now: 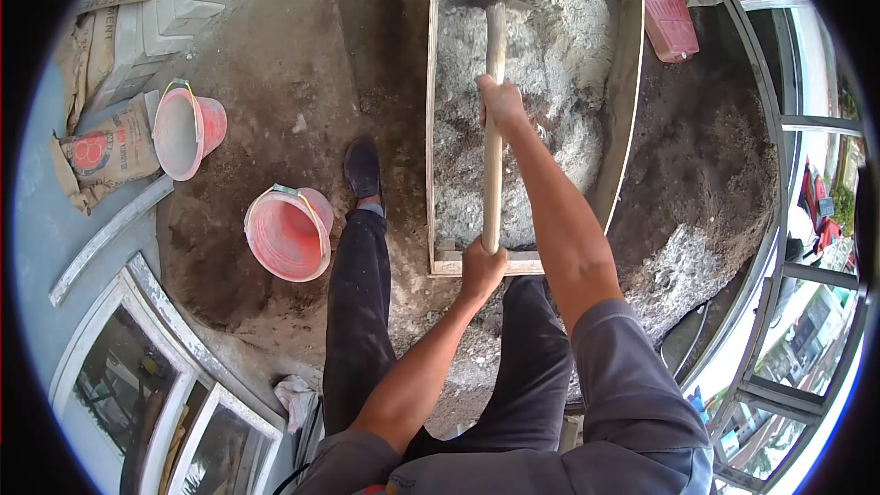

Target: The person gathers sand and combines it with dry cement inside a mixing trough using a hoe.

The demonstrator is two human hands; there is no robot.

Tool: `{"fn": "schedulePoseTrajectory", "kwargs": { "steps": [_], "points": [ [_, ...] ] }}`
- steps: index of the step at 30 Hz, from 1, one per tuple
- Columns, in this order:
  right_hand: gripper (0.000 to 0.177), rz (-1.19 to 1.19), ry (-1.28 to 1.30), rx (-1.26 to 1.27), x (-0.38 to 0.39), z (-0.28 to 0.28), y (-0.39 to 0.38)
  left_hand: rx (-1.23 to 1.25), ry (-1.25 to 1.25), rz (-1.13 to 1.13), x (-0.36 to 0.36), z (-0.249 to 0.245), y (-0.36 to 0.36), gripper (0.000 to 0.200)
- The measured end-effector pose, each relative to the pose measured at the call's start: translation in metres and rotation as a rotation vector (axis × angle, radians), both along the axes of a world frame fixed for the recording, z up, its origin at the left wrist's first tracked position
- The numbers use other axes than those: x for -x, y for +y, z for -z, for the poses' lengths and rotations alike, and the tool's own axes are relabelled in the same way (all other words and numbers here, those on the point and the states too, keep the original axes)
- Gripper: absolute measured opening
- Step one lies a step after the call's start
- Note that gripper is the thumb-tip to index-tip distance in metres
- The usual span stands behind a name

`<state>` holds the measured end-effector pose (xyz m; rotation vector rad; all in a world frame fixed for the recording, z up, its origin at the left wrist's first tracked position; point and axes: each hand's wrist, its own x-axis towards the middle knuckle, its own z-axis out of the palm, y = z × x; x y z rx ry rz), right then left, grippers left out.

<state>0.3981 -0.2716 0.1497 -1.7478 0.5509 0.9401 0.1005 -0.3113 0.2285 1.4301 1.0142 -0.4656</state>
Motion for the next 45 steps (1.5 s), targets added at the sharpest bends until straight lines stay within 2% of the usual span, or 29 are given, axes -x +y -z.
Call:
{"fn": "schedulePoseTrajectory", "kwargs": {
  "steps": [1, 3, 5, 8, 11, 13, 15, 17, 20, 22, 25, 29, 31, 33, 35, 36, 39, 41, 43, 44, 45],
  "points": [
    [0.039, 0.03, -0.023, -0.03, 0.015, -0.007, -0.007, 0.026, 0.038, 0.007, 0.012, -0.014, -0.002, 0.006],
    [0.039, -0.032, 0.001, -0.019, 0.029, -0.034, -0.026, -0.086, -0.039, -0.025, 0.028, -0.044, -0.022, 0.008],
    [0.032, -0.001, 0.068, -0.031, 0.05, -0.071, -0.046, -0.093, 0.05, 0.123, 0.043, -0.084, -0.031, 0.02],
    [0.031, 0.104, -0.059, -0.017, 0.059, -0.145, -0.062, -0.052, -0.073, 0.082, 0.067, -0.098, -0.063, 0.02],
    [0.03, 0.125, -0.214, -0.001, 0.005, -0.178, -0.079, -0.045, -0.15, 0.13, 0.01, -0.09, -0.07, 0.022],
    [0.032, 0.153, -0.258, -0.046, -0.047, -0.165, -0.088, -0.062, -0.212, 0.151, -0.045, -0.069, -0.066, 0.023],
    [0.035, 0.214, -0.239, -0.069, -0.087, -0.11, -0.101, 0.082, -0.106, 0.136, -0.095, -0.064, -0.055, 0.017],
    [0.036, 0.237, -0.162, 0.045, -0.092, -0.049, -0.114, 0.014, -0.142, 0.142, -0.087, -0.016, -0.078, 0.018],
    [0.036, 0.209, -0.006, 0.047, -0.056, 0.008, -0.141, 0.07, 0.011, 0.174, -0.061, -0.012, -0.081, 0.022],
    [0.039, 0.262, -0.006, 0.065, -0.027, -0.008, -0.143, 0.042, 0.024, 0.188, -0.032, -0.027, -0.087, 0.024],
    [0.047, 0.182, -0.054, 0.077, 0.014, -0.035, -0.168, 0.062, 0.031, 0.189, 0.01, -0.058, -0.101, 0.024],
    [0.035, 0.243, -0.038, 0.07, 0.045, -0.123, -0.167, 0.053, -0.058, 0.197, 0.054, -0.098, -0.117, 0.022],
    [0.027, 0.251, -0.109, 0.014, 0.024, -0.158, -0.16, 0.026, -0.103, 0.194, 0.027, -0.101, -0.115, 0.021],
    [0.027, 0.178, -0.261, -0.027, -0.022, -0.162, -0.154, -0.002, -0.206, 0.187, -0.016, -0.081, -0.111, 0.021],
    [0.031, 0.155, -0.336, -0.036, -0.081, -0.143, -0.143, -0.027, -0.266, 0.219, -0.075, -0.055, -0.102, 0.02],
    [0.038, 0.105, -0.346, 0.035, -0.108, -0.132, -0.14, 0.022, -0.224, 0.192, -0.103, -0.044, -0.099, 0.021],
    [0.038, 0.185, -0.215, -0.017, -0.15, -0.052, -0.147, 0.057, -0.139, 0.19, -0.151, -0.027, -0.098, 0.022],
    [0.037, 0.223, -0.087, 0.016, -0.138, 0.0, -0.167, 0.073, -0.053, 0.23, -0.14, -0.01, -0.105, 0.025],
    [0.034, 0.274, -0.013, 0.046, -0.107, 0.003, -0.164, 0.086, 0.001, 0.269, -0.108, -0.003, -0.105, 0.026],
    [0.033, 0.301, 0.027, 0.076, -0.087, -0.002, -0.171, 0.019, -0.065, 0.199, -0.088, -0.002, -0.107, 0.017],
    [0.038, 0.268, -0.041, 0.079, -0.07, 0.008, -0.177, 0.067, -0.011, 0.251, -0.072, -0.002, -0.101, 0.018]
  ]
}}
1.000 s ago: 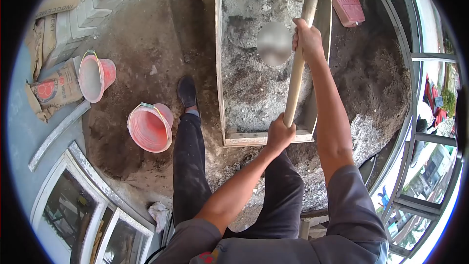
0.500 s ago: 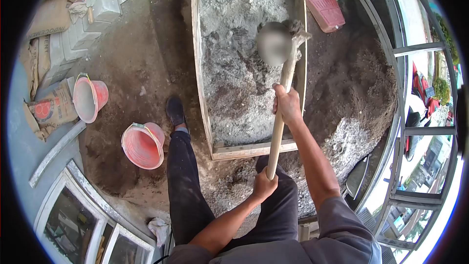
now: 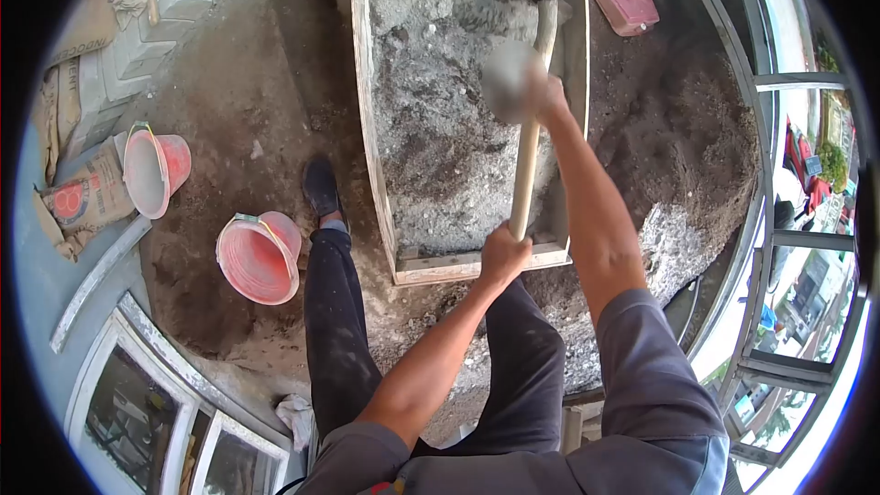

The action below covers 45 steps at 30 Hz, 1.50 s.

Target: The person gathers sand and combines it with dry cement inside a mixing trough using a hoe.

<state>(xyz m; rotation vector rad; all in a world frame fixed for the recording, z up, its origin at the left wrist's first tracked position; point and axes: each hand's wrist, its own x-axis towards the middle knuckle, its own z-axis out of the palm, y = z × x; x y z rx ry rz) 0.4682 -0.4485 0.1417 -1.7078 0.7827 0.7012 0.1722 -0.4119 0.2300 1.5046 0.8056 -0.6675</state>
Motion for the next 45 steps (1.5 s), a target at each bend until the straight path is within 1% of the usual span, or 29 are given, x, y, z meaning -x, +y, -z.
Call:
{"fn": "schedulePoseTrajectory", "kwargs": {
  "steps": [2, 3, 4, 6, 8, 9, 11, 12, 14, 15, 18, 20, 21, 22, 23, 24, 27, 28, 29, 31, 34, 36, 37, 38, 39, 41, 43, 44, 45],
  "points": [
    [0.042, 0.028, -0.004, -0.028, 0.033, -0.029, 0.004, -0.097, -0.041, 0.039, 0.033, -0.025, 0.009, 0.018],
    [0.04, -0.012, -0.021, -0.034, 0.05, -0.042, 0.004, -0.088, -0.02, 0.023, 0.05, -0.037, 0.012, 0.028],
    [0.039, -0.041, -0.031, -0.004, 0.066, -0.057, 0.006, -0.067, -0.01, 0.017, 0.068, -0.051, 0.014, 0.029],
    [0.033, -0.066, -0.015, 0.016, 0.096, -0.098, 0.015, -0.064, -0.068, -0.009, 0.099, -0.077, 0.013, 0.026],
    [0.032, -0.016, -0.034, -0.022, 0.111, -0.143, 0.032, -0.068, -0.131, -0.042, 0.125, -0.083, 0.01, 0.023],
    [0.03, -0.012, -0.097, -0.05, 0.103, -0.155, 0.04, -0.06, -0.101, 0.015, 0.119, -0.086, 0.016, 0.023],
    [0.03, -0.026, -0.191, -0.089, 0.067, -0.173, 0.059, -0.081, -0.156, 0.003, 0.073, -0.081, 0.035, 0.022],
    [0.032, -0.041, -0.252, -0.131, 0.04, -0.173, 0.068, -0.159, -0.249, -0.022, 0.045, -0.072, 0.044, 0.021],
    [0.035, -0.109, -0.378, -0.178, -0.018, -0.15, 0.089, -0.105, -0.181, 0.001, -0.017, -0.051, 0.071, 0.024],
    [0.032, -0.071, -0.333, -0.23, -0.045, -0.126, 0.099, -0.086, -0.149, -0.021, -0.041, -0.041, 0.081, 0.026],
    [0.036, -0.054, -0.145, -0.119, -0.075, -0.056, 0.125, -0.111, -0.124, -0.023, -0.075, -0.024, 0.097, 0.026],
    [0.042, -0.09, -0.016, -0.026, -0.053, -0.008, 0.125, -0.104, -0.09, -0.088, -0.044, 0.001, 0.091, 0.017],
    [0.045, -0.137, -0.018, 0.017, -0.042, -0.007, 0.128, -0.097, -0.089, -0.118, -0.033, 0.007, 0.089, 0.014],
    [0.047, -0.175, -0.013, 0.062, -0.021, -0.01, 0.128, -0.029, 0.007, -0.177, -0.023, -0.006, 0.093, 0.013],
    [0.047, -0.185, -0.022, 0.049, 0.0, -0.007, 0.121, -0.022, -0.014, -0.155, -0.007, -0.013, 0.096, 0.013],
    [0.048, -0.204, -0.045, 0.028, 0.01, -0.01, 0.117, -0.047, 0.094, -0.079, 0.005, -0.022, 0.096, 0.023],
    [0.042, -0.205, -0.012, 0.026, 0.057, -0.082, 0.113, -0.135, 0.001, -0.08, 0.06, -0.055, 0.086, 0.024],
    [0.039, -0.238, 0.002, 0.029, 0.065, -0.107, 0.113, -0.047, -0.008, -0.125, 0.081, -0.061, 0.081, 0.023],
    [0.037, -0.203, -0.051, 0.029, 0.07, -0.123, 0.114, -0.063, -0.083, -0.144, 0.088, -0.068, 0.077, 0.023],
    [0.035, -0.129, -0.122, 0.012, 0.082, -0.147, 0.123, -0.098, -0.146, -0.141, 0.092, -0.079, 0.079, 0.023],
    [0.032, -0.123, -0.225, -0.071, 0.02, -0.162, 0.15, -0.155, -0.154, -0.053, 0.035, -0.055, 0.105, 0.025],
    [0.033, -0.163, -0.302, -0.114, -0.03, -0.14, 0.174, -0.112, -0.141, -0.097, -0.027, -0.047, 0.135, 0.024],
    [0.033, -0.186, -0.287, -0.067, -0.051, -0.133, 0.189, -0.097, -0.154, -0.146, -0.05, -0.039, 0.145, 0.011],
    [0.033, -0.155, -0.251, -0.12, -0.069, -0.103, 0.199, -0.08, -0.19, -0.145, -0.066, -0.027, 0.153, 0.008],
    [0.041, -0.134, -0.21, -0.115, -0.08, -0.075, 0.208, -0.073, -0.168, -0.183, -0.077, -0.017, 0.156, 0.007],
    [0.043, -0.226, -0.095, -0.056, -0.066, -0.015, 0.215, -0.032, -0.085, -0.248, -0.072, -0.008, 0.149, 0.006],
    [0.043, -0.292, -0.052, -0.029, -0.058, 0.004, 0.212, 0.032, 0.01, -0.31, -0.06, -0.001, 0.14, 0.006],
    [0.042, -0.31, -0.054, -0.037, -0.045, 0.003, 0.21, -0.046, 0.017, -0.289, -0.04, 0.011, 0.131, 0.01],
    [0.041, -0.327, -0.048, -0.035, -0.026, -0.001, 0.2, -0.016, 0.074, -0.26, -0.03, -0.011, 0.131, 0.011]
  ]
}}
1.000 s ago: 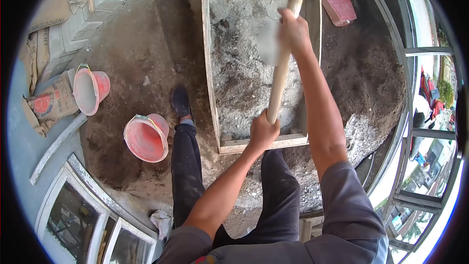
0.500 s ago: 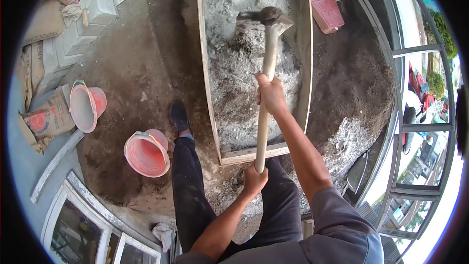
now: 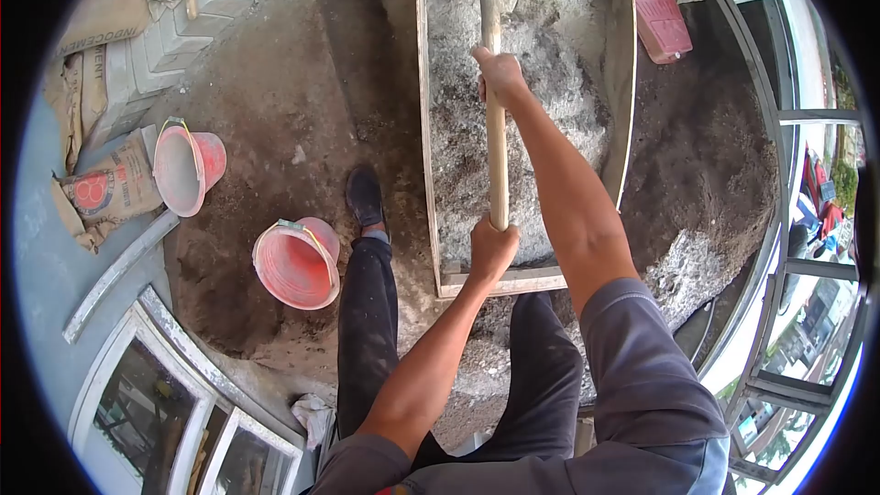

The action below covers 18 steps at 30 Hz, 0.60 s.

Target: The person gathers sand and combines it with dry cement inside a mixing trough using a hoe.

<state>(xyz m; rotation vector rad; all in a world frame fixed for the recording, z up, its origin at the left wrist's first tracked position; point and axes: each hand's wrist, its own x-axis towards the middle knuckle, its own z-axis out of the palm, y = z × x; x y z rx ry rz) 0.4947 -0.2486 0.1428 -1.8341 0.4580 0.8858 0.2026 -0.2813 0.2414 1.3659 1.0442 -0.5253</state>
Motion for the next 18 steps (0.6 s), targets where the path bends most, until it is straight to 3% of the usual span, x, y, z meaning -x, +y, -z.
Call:
{"fn": "schedulePoseTrajectory", "kwargs": {
  "steps": [5, 7, 9, 12, 15, 17, 18],
  "points": [
    [0.045, 0.01, 0.045, 0.063, 0.055, -0.078, -0.044, -0.078, -0.054, 0.118, 0.065, -0.042, -0.038, 0.016],
    [0.039, 0.061, 0.012, 0.036, 0.079, -0.109, -0.062, -0.051, -0.115, 0.083, 0.086, -0.073, -0.052, 0.018],
    [0.035, 0.105, -0.026, 0.054, 0.082, -0.137, -0.069, -0.02, -0.145, 0.081, 0.09, -0.092, -0.064, 0.02],
    [0.032, 0.158, -0.147, 0.043, 0.046, -0.166, -0.081, -0.044, -0.219, 0.145, 0.05, -0.073, -0.067, 0.018],
    [0.035, 0.14, -0.314, -0.021, -0.044, -0.125, -0.098, 0.057, -0.159, 0.251, -0.043, -0.038, -0.05, 0.018],
    [0.036, 0.242, -0.26, -0.066, -0.093, -0.085, -0.098, -0.071, -0.317, 0.206, -0.085, -0.004, -0.051, 0.014],
    [0.036, 0.259, -0.199, -0.034, -0.102, -0.062, -0.102, -0.047, -0.278, 0.187, -0.095, 0.01, -0.055, 0.015]
  ]
}}
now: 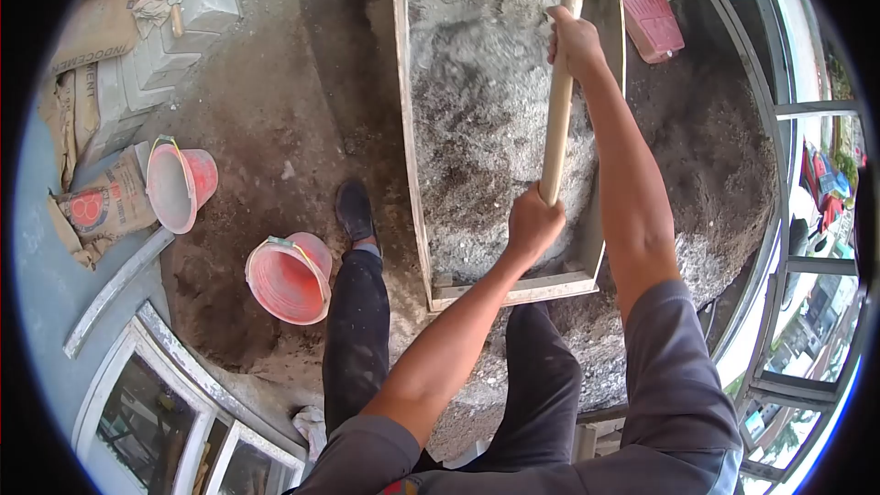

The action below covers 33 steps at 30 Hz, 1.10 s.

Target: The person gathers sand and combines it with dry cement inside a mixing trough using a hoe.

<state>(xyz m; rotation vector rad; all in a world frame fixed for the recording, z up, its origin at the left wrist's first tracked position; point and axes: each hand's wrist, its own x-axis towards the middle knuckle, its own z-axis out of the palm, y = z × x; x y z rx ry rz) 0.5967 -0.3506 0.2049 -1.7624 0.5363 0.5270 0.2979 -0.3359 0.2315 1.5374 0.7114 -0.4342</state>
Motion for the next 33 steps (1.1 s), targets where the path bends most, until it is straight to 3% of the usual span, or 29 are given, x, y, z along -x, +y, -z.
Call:
{"fn": "schedulePoseTrajectory", "kwargs": {
  "steps": [2, 5, 7, 11, 13, 16, 19, 21, 23, 25, 28, 30, 33],
  "points": [
    [0.035, 0.031, 0.124, 0.043, 0.004, 0.049, -0.009, -0.006, 0.056, -0.008, 0.001, 0.007, -0.007, 0.016],
    [0.039, 0.038, 0.164, -0.005, 0.055, 0.068, -0.029, -0.09, 0.102, 0.024, 0.053, 0.017, -0.02, 0.017],
    [0.041, 0.016, 0.148, -0.005, 0.089, 0.052, -0.039, -0.024, 0.251, 0.109, 0.084, -0.009, -0.019, 0.027],
    [0.039, -0.072, 0.207, 0.19, 0.164, -0.039, -0.041, 0.009, 0.113, 0.014, 0.173, -0.053, -0.048, 0.023],
    [0.036, -0.053, 0.15, 0.131, 0.179, -0.06, -0.043, 0.029, 0.078, -0.012, 0.186, -0.063, -0.06, 0.022],
    [0.042, -0.171, 0.015, 0.156, 0.121, -0.08, -0.04, 0.01, 0.023, 0.009, 0.127, -0.042, -0.062, 0.023],
    [0.045, -0.205, -0.156, 0.25, 0.029, -0.043, -0.035, 0.072, -0.011, -0.005, 0.024, -0.009, -0.052, 0.023],
    [0.049, -0.128, -0.117, 0.152, -0.019, 0.001, -0.041, 0.148, 0.008, -0.029, -0.022, 0.01, -0.052, 0.021],
    [0.047, -0.143, -0.019, 0.123, -0.03, 0.044, -0.064, 0.057, 0.014, -0.001, -0.025, 0.032, -0.068, 0.021],
    [0.044, -0.178, 0.038, 0.194, -0.004, 0.075, -0.077, 0.171, 0.102, 0.012, 0.002, 0.045, -0.082, 0.023],
    [0.041, 0.003, 0.13, 0.155, 0.056, 0.072, -0.074, 0.069, 0.142, 0.039, 0.054, 0.013, -0.048, 0.024],
    [0.039, 0.063, 0.142, 0.059, 0.102, 0.047, -0.07, -0.087, 0.15, 0.13, 0.099, -0.001, -0.032, 0.024],
    [0.038, 0.044, 0.073, 0.046, 0.157, -0.011, -0.051, -0.084, 0.07, 0.066, 0.163, -0.025, -0.028, 0.023]
  ]
}}
